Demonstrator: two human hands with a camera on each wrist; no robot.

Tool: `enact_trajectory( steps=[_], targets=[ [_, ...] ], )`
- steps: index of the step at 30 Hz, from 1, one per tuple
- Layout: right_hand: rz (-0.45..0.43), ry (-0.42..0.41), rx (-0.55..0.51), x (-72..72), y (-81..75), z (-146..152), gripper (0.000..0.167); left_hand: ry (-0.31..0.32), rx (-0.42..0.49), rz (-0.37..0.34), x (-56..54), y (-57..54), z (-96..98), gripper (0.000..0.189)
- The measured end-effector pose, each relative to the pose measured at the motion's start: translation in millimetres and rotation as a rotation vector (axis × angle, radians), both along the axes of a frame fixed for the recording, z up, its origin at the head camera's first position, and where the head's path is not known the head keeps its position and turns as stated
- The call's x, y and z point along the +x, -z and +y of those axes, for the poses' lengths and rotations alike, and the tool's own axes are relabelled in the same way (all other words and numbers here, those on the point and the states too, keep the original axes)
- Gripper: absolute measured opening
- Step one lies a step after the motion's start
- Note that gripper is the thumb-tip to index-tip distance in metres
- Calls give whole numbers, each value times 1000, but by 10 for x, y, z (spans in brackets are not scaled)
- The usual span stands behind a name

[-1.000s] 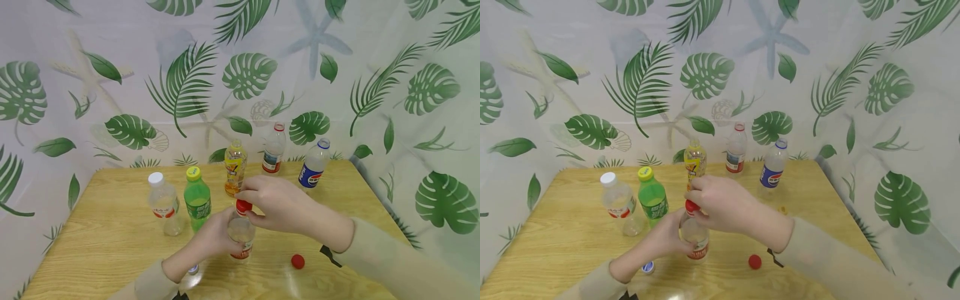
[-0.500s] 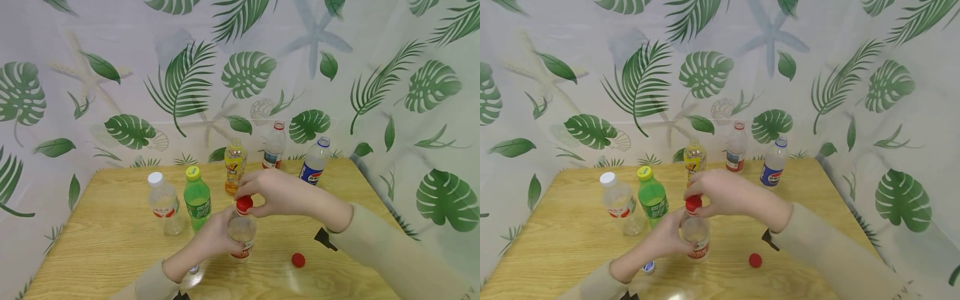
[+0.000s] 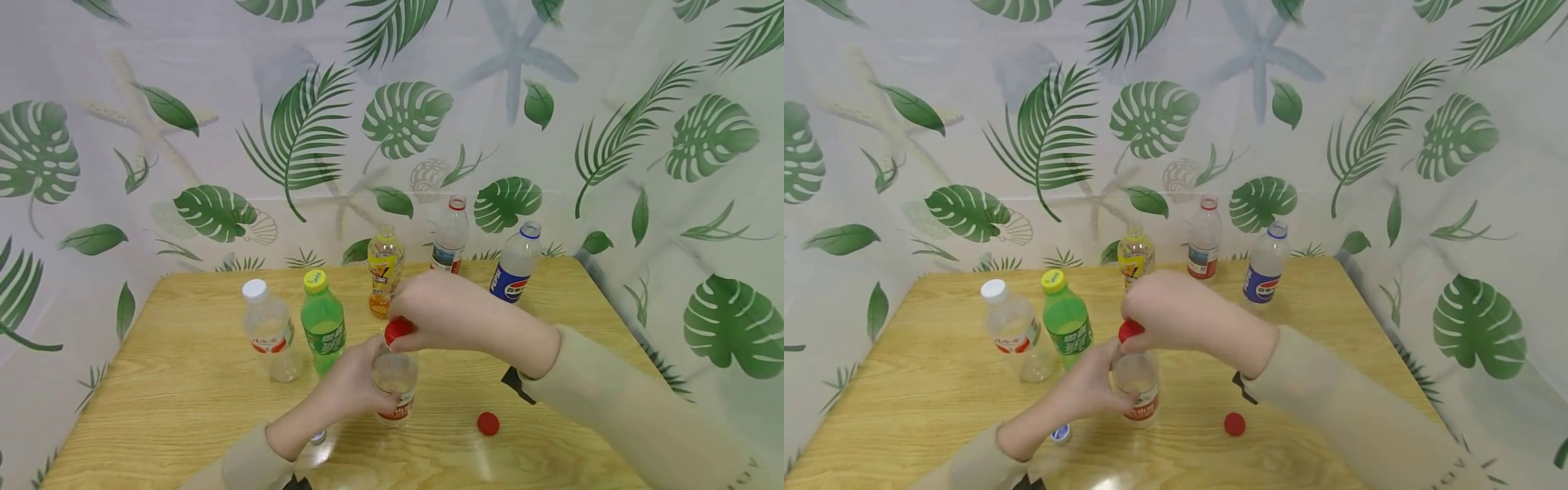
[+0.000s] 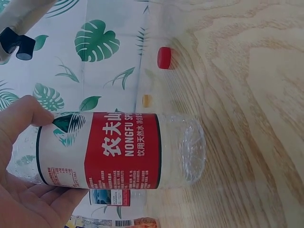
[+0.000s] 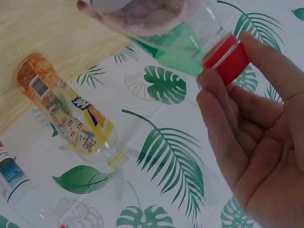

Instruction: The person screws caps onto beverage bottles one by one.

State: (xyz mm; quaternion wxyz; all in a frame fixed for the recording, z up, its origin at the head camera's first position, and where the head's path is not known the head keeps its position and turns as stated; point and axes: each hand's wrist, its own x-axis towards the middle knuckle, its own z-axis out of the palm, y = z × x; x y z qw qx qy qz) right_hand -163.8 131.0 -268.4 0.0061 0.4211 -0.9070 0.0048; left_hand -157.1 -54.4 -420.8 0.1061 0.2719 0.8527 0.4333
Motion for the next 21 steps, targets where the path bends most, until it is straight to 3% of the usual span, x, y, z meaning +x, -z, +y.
enact_trajectory(
  steps=[4,7,10,13,19,21],
  targets=[
    [205,47,74,43,84,-72,60,8,6,8,6,-2,5,63],
    [391,68,97,58,184,-119,69,15,6,4,11,-1,3,72],
    [466,99,99,59,263,-147,71,11,3,-20,6,6,-2,75],
    [408,95,94,60,264,-156,64,8,18,-53,-7,20,-2,71],
    [126,-11,132,114,80,-108,19,5,21,-40,-15,14,7,64],
    [78,-21,134,128,49,-88,13,6,23,-39,-12,7,0,62]
  ],
)
